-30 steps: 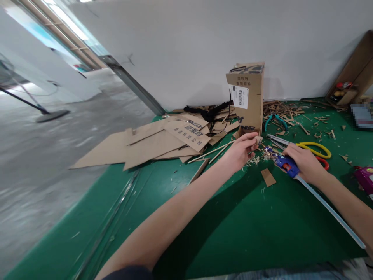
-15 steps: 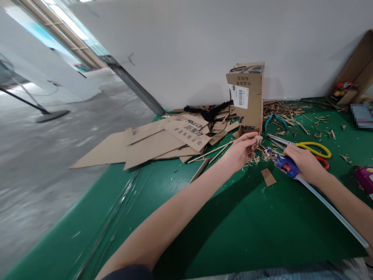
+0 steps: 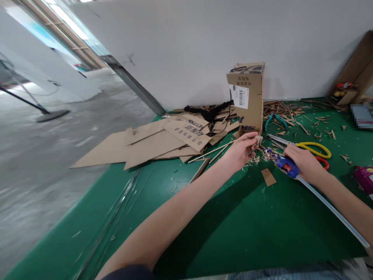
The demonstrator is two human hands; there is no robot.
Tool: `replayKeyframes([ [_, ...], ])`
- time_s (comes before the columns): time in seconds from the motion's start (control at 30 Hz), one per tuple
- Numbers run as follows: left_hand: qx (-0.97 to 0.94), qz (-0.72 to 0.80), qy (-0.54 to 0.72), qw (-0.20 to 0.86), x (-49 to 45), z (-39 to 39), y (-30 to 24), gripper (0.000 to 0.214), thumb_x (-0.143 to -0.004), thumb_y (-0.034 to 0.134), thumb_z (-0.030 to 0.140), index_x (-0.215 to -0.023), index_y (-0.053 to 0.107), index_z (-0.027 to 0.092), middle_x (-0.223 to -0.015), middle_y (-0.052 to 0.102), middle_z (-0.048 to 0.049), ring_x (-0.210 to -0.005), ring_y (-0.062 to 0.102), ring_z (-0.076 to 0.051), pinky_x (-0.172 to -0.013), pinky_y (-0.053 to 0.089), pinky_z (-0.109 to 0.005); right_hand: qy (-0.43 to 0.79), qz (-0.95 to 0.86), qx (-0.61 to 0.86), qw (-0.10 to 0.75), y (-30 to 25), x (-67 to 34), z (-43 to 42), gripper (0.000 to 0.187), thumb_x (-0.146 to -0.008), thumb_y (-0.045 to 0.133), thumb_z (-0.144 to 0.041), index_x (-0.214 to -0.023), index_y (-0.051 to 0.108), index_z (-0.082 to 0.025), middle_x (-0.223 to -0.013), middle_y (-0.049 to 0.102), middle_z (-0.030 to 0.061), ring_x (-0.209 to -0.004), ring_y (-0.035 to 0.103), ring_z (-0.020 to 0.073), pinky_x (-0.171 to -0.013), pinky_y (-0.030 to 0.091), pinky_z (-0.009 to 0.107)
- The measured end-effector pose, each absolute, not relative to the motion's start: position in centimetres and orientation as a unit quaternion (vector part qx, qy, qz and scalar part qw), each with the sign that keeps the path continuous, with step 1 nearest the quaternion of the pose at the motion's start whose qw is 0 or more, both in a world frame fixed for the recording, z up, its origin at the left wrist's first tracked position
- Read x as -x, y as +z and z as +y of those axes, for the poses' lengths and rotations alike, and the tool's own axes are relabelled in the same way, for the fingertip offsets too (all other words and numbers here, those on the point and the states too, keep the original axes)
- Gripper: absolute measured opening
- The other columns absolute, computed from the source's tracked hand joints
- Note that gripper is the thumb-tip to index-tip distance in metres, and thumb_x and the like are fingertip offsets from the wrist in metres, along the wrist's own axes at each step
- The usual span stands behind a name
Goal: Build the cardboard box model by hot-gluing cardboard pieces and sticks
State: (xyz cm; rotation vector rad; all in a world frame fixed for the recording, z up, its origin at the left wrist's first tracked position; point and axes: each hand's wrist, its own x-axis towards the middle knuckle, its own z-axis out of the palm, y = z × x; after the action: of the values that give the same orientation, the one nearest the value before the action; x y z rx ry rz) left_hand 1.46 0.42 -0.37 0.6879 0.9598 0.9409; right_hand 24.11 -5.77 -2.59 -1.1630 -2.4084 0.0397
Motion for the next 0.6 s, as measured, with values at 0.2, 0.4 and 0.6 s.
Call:
replayKeyframes([
  [0.2, -0.31, 0.439, 0.424, 0.729, -1.52, 0.34, -0.23, 0.019, -0.083, 0.066, 0.008, -0.096, 0.069, 0.021, -0.076, 0.063, 0.0016, -0.066, 0.059, -0.009, -0.057, 0.038, -0.024, 0.013, -0.876, 0.426, 0.225, -2.48, -24.13, -5.75, 0.013, -0.082, 0.05, -0.016, -0.087, 0.04, -0.023, -0.085, 0.054, 0.0072, -0.069, 0.049, 0.0209, -0.058, 0.03, 0.029],
  [0.4, -0.302, 0.434, 0.424, 0.735, -1.55, 0.34, -0.2, 0.018, -0.083, 0.067, 0.008, -0.096, 0.069, 0.02, -0.076, 0.064, 0.0009, -0.066, 0.059, -0.01, -0.057, 0.038, -0.025, 0.003, -0.877, 0.427, 0.22, -2.36, -24.27, -5.75, 0.016, -0.08, 0.053, -0.015, -0.087, 0.041, -0.023, -0.086, 0.055, 0.0071, -0.069, 0.05, 0.0201, -0.059, 0.032, 0.029],
  [0.6, -0.303, 0.43, 0.425, 0.737, -1.48, 0.48, -0.44, 0.02, -0.082, 0.068, 0.008, -0.097, 0.069, 0.02, -0.079, 0.064, 0.0008, -0.066, 0.059, -0.01, -0.057, 0.037, -0.025, -0.021, -0.878, 0.412, 0.243, -3.05, -24.31, -5.48, 0.016, -0.085, 0.059, -0.021, -0.093, 0.046, -0.022, -0.091, 0.059, 0.0079, -0.073, 0.056, 0.0211, -0.06, 0.04, 0.03],
])
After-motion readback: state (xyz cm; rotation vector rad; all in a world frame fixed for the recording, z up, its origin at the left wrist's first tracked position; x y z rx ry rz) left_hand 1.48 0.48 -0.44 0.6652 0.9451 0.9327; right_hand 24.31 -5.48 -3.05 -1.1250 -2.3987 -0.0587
